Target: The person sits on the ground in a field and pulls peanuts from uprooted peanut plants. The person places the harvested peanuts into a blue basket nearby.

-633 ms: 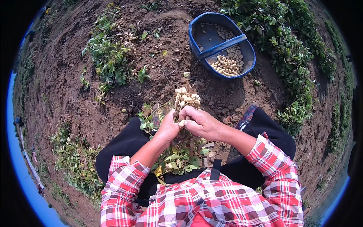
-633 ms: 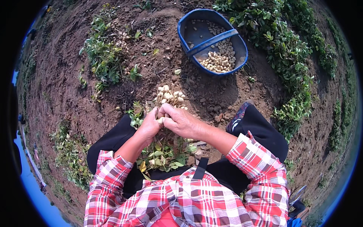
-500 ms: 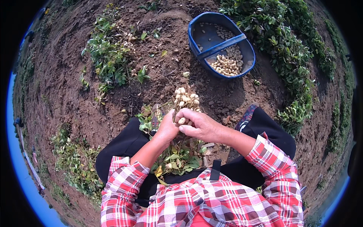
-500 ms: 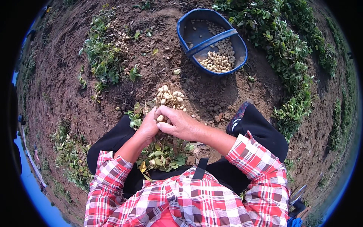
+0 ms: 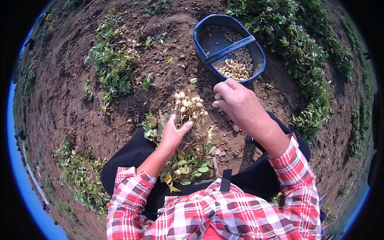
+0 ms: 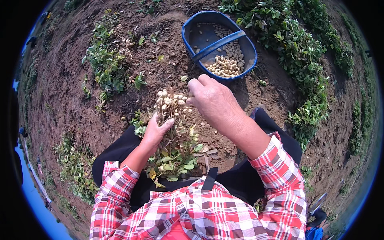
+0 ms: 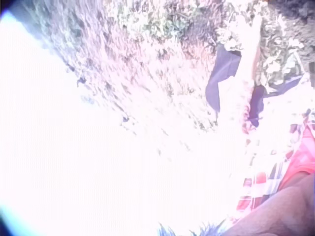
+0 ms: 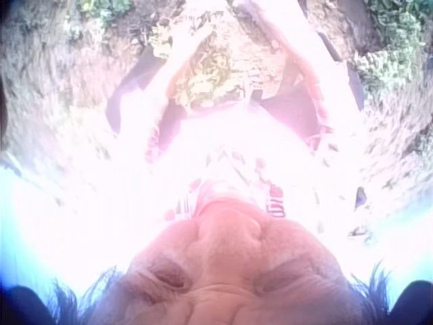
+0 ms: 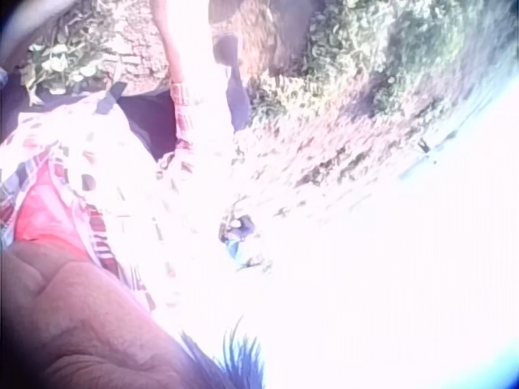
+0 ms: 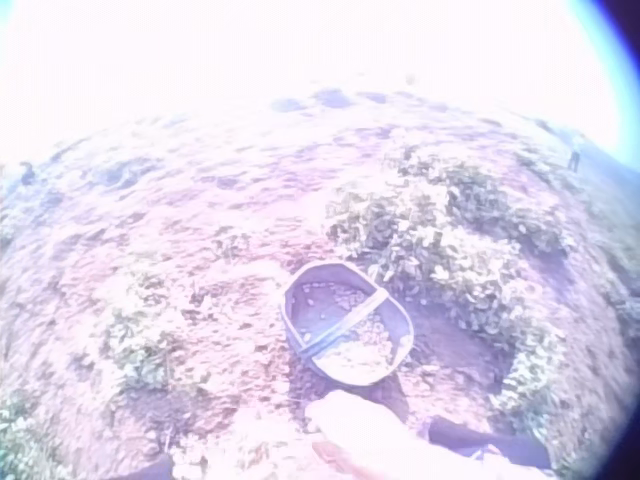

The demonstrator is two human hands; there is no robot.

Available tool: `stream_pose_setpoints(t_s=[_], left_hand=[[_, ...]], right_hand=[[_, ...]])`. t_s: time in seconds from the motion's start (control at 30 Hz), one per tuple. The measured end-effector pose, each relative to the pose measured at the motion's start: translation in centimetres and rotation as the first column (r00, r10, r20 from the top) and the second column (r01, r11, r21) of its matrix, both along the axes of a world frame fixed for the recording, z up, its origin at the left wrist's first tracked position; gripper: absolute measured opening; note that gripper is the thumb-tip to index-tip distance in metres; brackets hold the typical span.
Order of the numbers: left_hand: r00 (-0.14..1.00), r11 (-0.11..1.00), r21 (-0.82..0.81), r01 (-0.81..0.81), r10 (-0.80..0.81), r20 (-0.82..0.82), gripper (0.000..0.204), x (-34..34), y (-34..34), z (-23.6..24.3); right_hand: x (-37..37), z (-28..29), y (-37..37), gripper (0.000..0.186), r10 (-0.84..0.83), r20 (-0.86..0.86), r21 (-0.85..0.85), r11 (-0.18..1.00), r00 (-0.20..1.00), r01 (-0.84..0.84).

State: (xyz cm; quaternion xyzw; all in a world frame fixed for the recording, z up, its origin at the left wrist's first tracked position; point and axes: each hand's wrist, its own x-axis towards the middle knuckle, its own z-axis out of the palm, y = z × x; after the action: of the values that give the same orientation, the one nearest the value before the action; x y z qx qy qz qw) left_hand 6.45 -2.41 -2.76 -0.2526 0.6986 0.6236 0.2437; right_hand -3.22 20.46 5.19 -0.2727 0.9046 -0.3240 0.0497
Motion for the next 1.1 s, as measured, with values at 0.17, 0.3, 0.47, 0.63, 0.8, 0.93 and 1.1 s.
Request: stream_pose_setpoints(t_s=[0.17,0.3,0.47,0.63,0.8,0.93,1.1], left_hand=[[0.991,0.99,-0.072,0.119,-0.124,-0.059,0.055,-0.5,1.3,1.3],[0.97,0.97,-0.09,0.226,-0.232,-0.069,0.044,-0.5,1.8,1.2],[0.974,0.97,-0.094,0.225,-0.223,0.036,0.044,-0.3,1.5,1.3],[0.981,0.983,-0.049,0.176,-0.179,-0.08,0.026,0.8,0.6,-1.2],[0.992,0.988,0.155,-0.01,-0.009,0.124,0.018,0.4,0.0,-1.3],[0.996,0.991,0.1,0.094,-0.094,-0.005,0.038,0.1,1.0,-0.5],[0.976,0.974,-0.056,0.218,-0.218,-0.009,0.042,-0.1,1.9,0.4]], right_hand=[[-1.9,-1.4,1.3,0.024,-0.079,-0.138,-0.007,0.997,0.987,0.079],[2.2,-4.0,-2.2,0.02,0.043,0.125,-0.156,0.988,0.991,-0.023],[4.0,-6.0,-3.8,0.022,0.087,0.143,-0.154,0.986,0.986,-0.065],[4.5,-6.1,-4.7,0.019,0.257,0.199,-0.473,0.87,0.946,-0.137],[5.0,-2.6,-4.6,0.017,0.396,0.399,-0.595,0.798,0.827,-0.095],[3.1,-4.6,-3.2,0.015,0.164,0.553,-0.461,0.877,0.817,0.135],[4.2,-6.6,-3.8,0.017,0.168,0.154,-0.225,0.965,0.974,-0.131]])
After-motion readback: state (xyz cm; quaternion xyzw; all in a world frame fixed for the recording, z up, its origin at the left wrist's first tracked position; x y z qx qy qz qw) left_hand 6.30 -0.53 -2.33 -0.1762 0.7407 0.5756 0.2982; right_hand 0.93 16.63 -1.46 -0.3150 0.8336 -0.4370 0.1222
